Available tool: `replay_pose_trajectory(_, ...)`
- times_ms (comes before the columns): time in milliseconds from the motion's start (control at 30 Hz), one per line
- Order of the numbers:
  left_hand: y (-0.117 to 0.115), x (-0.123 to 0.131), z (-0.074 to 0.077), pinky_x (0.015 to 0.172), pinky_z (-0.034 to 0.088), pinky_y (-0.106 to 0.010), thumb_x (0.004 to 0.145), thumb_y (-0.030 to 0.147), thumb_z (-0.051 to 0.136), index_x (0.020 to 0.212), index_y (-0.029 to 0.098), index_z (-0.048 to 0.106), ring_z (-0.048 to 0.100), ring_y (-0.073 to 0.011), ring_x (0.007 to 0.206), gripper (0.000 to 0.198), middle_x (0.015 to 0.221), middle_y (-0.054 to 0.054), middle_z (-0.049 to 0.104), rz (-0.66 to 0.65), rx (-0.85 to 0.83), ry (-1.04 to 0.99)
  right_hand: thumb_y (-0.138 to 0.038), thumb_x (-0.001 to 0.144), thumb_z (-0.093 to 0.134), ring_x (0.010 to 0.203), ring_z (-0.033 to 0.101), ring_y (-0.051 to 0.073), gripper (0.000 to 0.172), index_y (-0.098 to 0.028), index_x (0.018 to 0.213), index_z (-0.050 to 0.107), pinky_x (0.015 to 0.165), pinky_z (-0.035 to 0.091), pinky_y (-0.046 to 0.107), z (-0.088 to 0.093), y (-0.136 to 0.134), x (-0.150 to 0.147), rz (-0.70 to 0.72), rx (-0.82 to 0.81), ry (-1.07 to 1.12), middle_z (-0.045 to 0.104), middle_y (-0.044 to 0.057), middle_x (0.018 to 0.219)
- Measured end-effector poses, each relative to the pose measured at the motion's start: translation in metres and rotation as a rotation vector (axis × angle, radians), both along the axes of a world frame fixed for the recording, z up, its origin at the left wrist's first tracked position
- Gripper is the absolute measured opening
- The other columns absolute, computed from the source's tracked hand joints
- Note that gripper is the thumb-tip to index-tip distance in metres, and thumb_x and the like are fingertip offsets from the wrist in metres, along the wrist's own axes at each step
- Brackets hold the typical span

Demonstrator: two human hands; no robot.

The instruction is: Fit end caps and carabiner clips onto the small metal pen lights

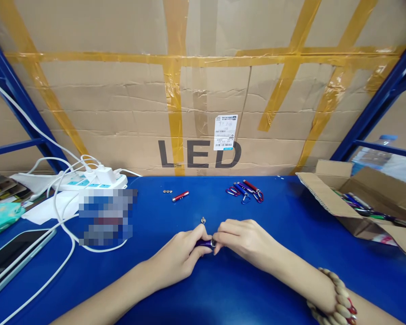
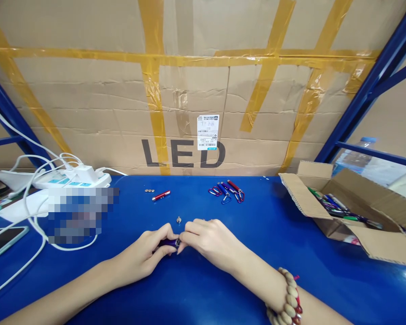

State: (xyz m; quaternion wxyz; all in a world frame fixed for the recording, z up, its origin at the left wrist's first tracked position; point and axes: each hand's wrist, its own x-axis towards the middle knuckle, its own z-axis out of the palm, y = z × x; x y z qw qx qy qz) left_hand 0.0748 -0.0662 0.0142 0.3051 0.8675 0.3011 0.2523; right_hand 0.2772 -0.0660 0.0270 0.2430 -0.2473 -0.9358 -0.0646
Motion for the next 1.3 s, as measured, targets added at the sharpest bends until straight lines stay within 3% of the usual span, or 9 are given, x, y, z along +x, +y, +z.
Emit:
replay_pose_trajectory(133,-0.001,0.0,-0.004,0.058,0.042,-0.022,0.089,0.011,0.035,0.075,0.023,0.034,0.056,-0.0146,0.064,0.018,0.074,0.0,0.058,-0.005,0.192,0.027,-0.02,0.097,0.025,0.05,0.048,0.012,0.046,-0.015,0.066,0.058,0.047,0.032,0.025,-0.007,-0.007,-0.008,-0.034,-0.011,0.031,0.055,0.003,0.058)
replay_pose_trajectory(300,0.003,0.001,-0.011,0.06,0.043,-0.027,0.089,0.013,0.035,0.071,0.023,0.036,0.057,-0.0181,0.064,0.02,0.07,-0.002,0.056,0.008,0.251,0.047,-0.017,0.091,0.039,0.05,0.05,0.009,0.033,-0.016,0.062,0.056,0.052,0.038,0.019,-0.01,-0.012,-0.018,-0.102,-0.473,0.266,0.057,0.001,0.057)
replay_pose_trajectory(367,0.004,0.001,-0.012,0.062,0.045,-0.026,0.09,0.014,0.036,0.074,0.022,0.04,0.059,-0.0179,0.067,0.018,0.073,-0.002,0.059,0.025,0.233,0.048,-0.017,0.09,0.04,0.05,0.051,0.009,0.033,-0.016,0.06,0.055,0.054,0.039,0.019,-0.008,-0.011,-0.019,-0.116,-0.555,0.295,0.057,0.001,0.057)
replay_pose_trajectory(767,0.006,0.005,-0.006,0.074,0.048,-0.025,0.091,0.02,0.043,0.089,0.022,0.052,0.064,-0.0158,0.083,0.009,0.089,-0.001,0.066,0.132,0.132,0.04,-0.029,0.094,0.037,0.057,0.055,0.01,0.039,-0.017,0.065,0.059,0.059,0.038,0.02,0.004,-0.001,-0.01,-0.196,-0.624,0.175,0.06,0.0,0.06)
replay_pose_trajectory(833,0.011,0.003,-0.007,0.076,0.048,-0.026,0.091,0.02,0.045,0.093,0.022,0.053,0.063,-0.0159,0.085,0.009,0.091,-0.001,0.066,0.175,0.148,0.038,-0.03,0.095,0.035,0.061,0.056,0.011,0.039,-0.018,0.066,0.059,0.06,0.037,0.022,0.012,0.003,-0.004,-0.275,-0.546,0.111,0.062,0.0,0.066)
replay_pose_trajectory(933,0.023,-0.003,-0.01,0.082,0.047,-0.031,0.09,0.022,0.046,0.095,0.022,0.056,0.061,-0.0183,0.09,0.011,0.095,-0.003,0.064,0.261,0.177,0.049,-0.032,0.095,0.033,0.07,0.059,0.015,0.04,-0.019,0.068,0.06,0.059,0.033,0.024,0.022,0.013,0.011,-0.51,-0.412,-0.052,0.065,0.003,0.074)
replay_pose_trajectory(1067,0.042,-0.013,-0.016,0.082,0.047,-0.036,0.085,0.023,0.052,0.089,0.02,0.064,0.059,-0.0219,0.09,0.012,0.092,-0.005,0.064,0.353,0.198,0.098,-0.032,0.09,0.045,0.068,0.06,0.019,0.037,-0.019,0.06,0.06,0.054,0.03,0.026,0.025,0.029,0.034,-0.727,-0.479,-0.235,0.066,0.006,0.069)
replay_pose_trajectory(1300,0.047,-0.016,-0.012,0.076,0.05,-0.032,0.077,0.023,0.062,0.095,0.023,0.067,0.061,-0.0196,0.082,0.019,0.086,-0.002,0.067,0.41,0.212,0.172,-0.045,0.086,0.048,0.051,0.059,0.012,0.04,-0.021,0.058,0.065,0.055,0.037,0.023,0.022,0.038,0.051,-0.642,-0.668,-0.201,0.066,-0.001,0.061)
